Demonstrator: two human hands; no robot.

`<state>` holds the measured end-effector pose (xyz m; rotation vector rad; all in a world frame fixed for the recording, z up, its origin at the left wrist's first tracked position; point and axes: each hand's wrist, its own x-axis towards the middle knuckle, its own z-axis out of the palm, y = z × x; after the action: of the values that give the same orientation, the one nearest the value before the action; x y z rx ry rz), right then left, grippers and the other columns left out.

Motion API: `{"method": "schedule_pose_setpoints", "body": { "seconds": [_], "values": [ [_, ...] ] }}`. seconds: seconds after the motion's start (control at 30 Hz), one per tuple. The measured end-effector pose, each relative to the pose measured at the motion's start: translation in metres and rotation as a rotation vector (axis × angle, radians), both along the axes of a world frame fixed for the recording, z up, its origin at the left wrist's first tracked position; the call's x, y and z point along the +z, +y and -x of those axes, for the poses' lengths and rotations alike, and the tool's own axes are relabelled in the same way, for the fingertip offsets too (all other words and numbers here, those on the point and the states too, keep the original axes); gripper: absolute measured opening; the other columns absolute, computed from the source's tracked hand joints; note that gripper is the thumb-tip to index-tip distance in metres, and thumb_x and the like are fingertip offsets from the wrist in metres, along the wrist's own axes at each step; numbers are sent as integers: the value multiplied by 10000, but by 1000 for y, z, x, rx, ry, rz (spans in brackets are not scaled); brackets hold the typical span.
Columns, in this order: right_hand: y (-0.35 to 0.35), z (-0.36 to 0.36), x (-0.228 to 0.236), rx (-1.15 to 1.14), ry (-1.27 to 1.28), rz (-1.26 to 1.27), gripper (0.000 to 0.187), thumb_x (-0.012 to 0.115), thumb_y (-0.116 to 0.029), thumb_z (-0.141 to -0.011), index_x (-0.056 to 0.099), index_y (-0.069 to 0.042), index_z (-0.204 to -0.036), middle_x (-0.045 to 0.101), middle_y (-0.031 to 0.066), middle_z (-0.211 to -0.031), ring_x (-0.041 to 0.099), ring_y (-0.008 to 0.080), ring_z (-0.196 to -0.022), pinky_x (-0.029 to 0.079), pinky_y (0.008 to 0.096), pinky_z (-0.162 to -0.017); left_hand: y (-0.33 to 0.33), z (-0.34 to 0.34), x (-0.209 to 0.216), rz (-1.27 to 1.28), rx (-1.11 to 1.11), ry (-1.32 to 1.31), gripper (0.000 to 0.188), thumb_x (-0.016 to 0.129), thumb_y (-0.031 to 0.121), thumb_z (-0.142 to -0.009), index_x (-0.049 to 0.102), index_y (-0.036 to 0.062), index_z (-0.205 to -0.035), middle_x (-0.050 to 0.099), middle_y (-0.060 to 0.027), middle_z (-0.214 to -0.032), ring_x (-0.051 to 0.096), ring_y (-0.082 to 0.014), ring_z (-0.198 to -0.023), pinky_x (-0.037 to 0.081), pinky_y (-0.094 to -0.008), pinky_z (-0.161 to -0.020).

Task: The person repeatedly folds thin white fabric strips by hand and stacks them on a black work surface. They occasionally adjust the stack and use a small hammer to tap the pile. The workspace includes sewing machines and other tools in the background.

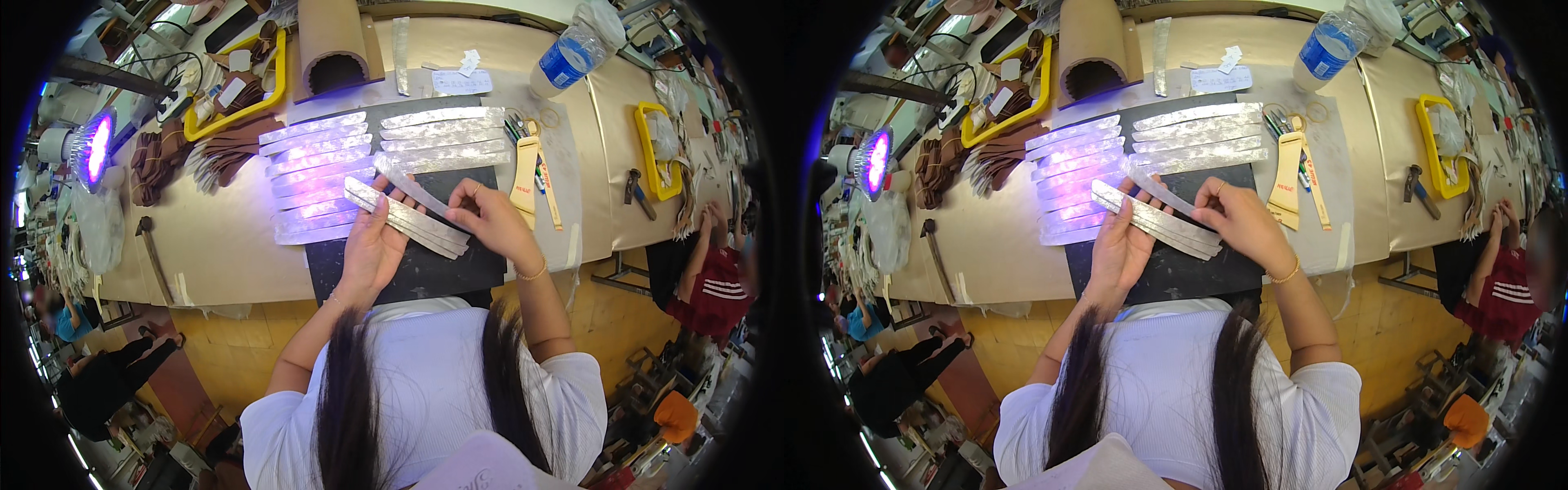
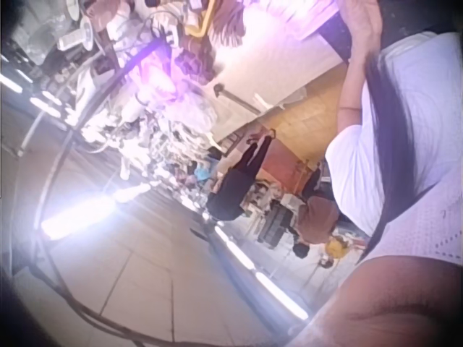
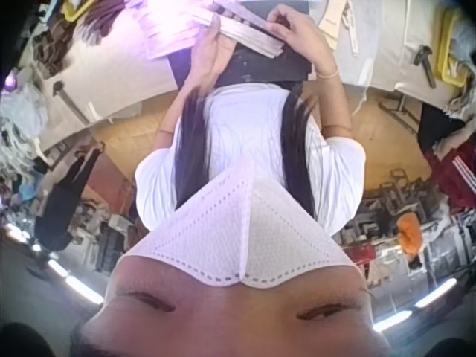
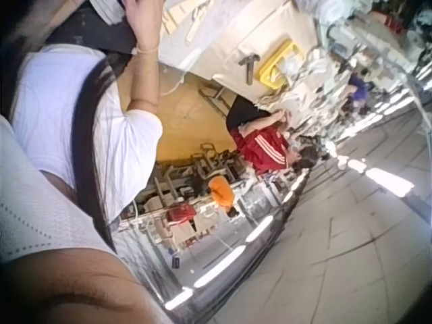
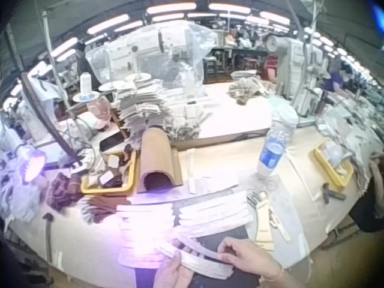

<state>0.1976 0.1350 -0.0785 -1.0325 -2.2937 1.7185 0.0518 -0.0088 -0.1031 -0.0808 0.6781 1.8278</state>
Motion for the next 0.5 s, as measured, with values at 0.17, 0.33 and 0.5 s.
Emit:
{"method": "schedule_pose_setpoints", "body": {
  "seconds": [0.17,0.33,0.5],
  "values": [
    [37,-5,-3,30,-129,-352,112,717,-129,-824,684,-30,-866,679,124,-752,657,245,-678,493,345,-634,-12,2,7,131,11,156,495,355,216,-1075,221,52,-1523,320,-225,-1536,323,-332,-1437,294,-475,-1183],
    [52,3,-2,36,-165,-413,113,730,-117,-837,714,-12,-876,717,94,-787,665,174,-702,515,289,-676,-20,5,14,88,55,258,515,351,212,-1077,194,-1,-1518,307,-220,-1543,305,-319,-1447,255,-432,-1200],
    [53,11,-5,19,-152,-443,123,734,-125,-839,716,-12,-883,720,98,-789,669,190,-704,520,307,-686,-21,12,17,55,64,170,503,333,227,-1077,219,-6,-1509,345,-241,-1512,350,-331,-1422,295,-459,-1186]
  ]
}}
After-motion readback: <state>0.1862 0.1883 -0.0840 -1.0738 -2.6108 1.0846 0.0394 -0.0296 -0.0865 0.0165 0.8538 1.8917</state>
